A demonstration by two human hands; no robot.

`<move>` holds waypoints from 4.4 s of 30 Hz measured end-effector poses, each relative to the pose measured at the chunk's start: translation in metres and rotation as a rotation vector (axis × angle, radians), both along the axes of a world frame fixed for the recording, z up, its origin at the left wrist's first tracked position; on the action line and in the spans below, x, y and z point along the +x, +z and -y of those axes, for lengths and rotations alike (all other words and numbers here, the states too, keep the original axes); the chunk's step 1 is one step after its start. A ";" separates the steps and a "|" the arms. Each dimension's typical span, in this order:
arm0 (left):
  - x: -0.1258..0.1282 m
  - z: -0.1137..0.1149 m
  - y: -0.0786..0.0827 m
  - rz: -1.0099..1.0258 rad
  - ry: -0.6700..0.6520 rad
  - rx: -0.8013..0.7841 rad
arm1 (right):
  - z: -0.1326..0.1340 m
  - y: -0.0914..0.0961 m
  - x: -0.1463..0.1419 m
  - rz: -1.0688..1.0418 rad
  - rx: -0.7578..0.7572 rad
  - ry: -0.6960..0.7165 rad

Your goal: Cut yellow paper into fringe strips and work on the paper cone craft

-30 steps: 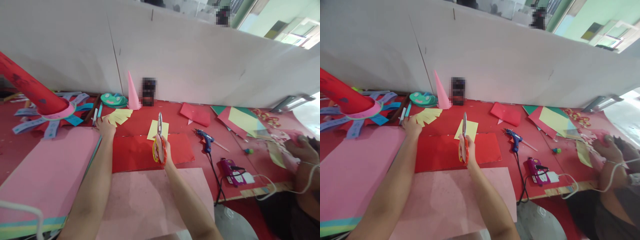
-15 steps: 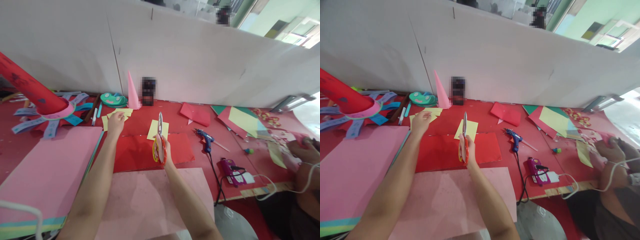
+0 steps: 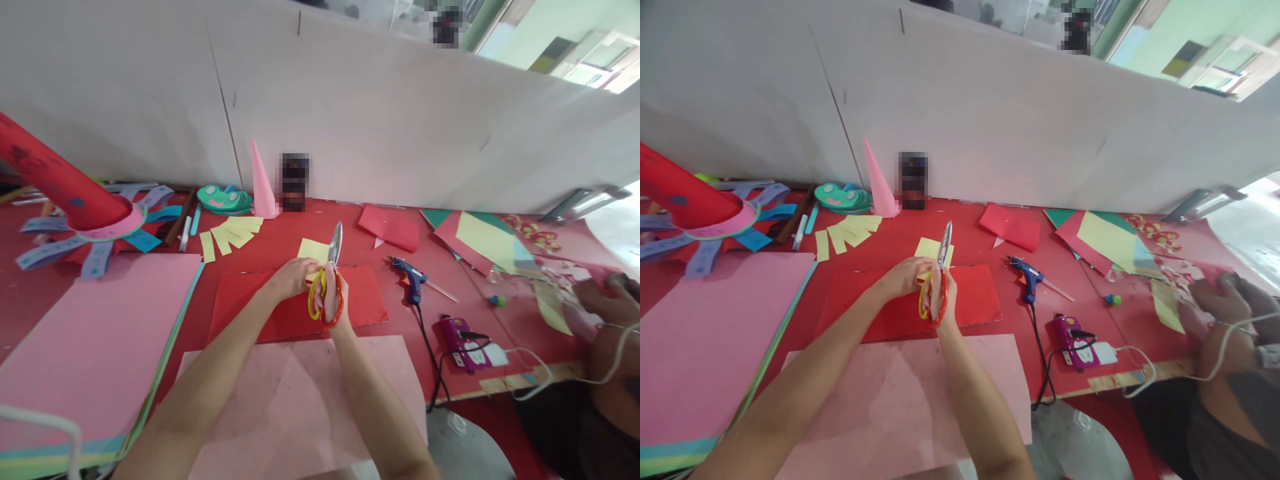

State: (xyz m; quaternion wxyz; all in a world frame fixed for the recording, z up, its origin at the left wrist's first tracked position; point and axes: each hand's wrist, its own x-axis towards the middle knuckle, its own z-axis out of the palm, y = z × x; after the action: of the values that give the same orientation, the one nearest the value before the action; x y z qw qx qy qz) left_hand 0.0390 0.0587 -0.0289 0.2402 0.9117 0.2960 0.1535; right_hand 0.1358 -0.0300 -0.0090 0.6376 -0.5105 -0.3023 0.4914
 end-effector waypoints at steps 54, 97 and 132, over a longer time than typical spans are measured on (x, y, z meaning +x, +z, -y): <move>-0.027 -0.020 0.028 0.701 0.306 -0.491 | -0.009 0.000 0.006 -0.180 0.028 -0.272; -0.018 0.006 0.059 0.502 0.470 -1.082 | -0.013 -0.004 0.013 -0.151 0.046 -0.404; -0.026 -0.005 0.073 0.839 0.722 -0.478 | 0.002 -0.001 -0.003 0.269 0.252 -0.312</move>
State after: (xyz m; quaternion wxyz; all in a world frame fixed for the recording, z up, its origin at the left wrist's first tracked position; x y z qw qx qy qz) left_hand 0.0125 0.0637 0.0440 0.4674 0.5359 0.4930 0.5013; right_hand 0.1325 -0.0315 -0.0104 0.7184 -0.5283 -0.3608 0.2733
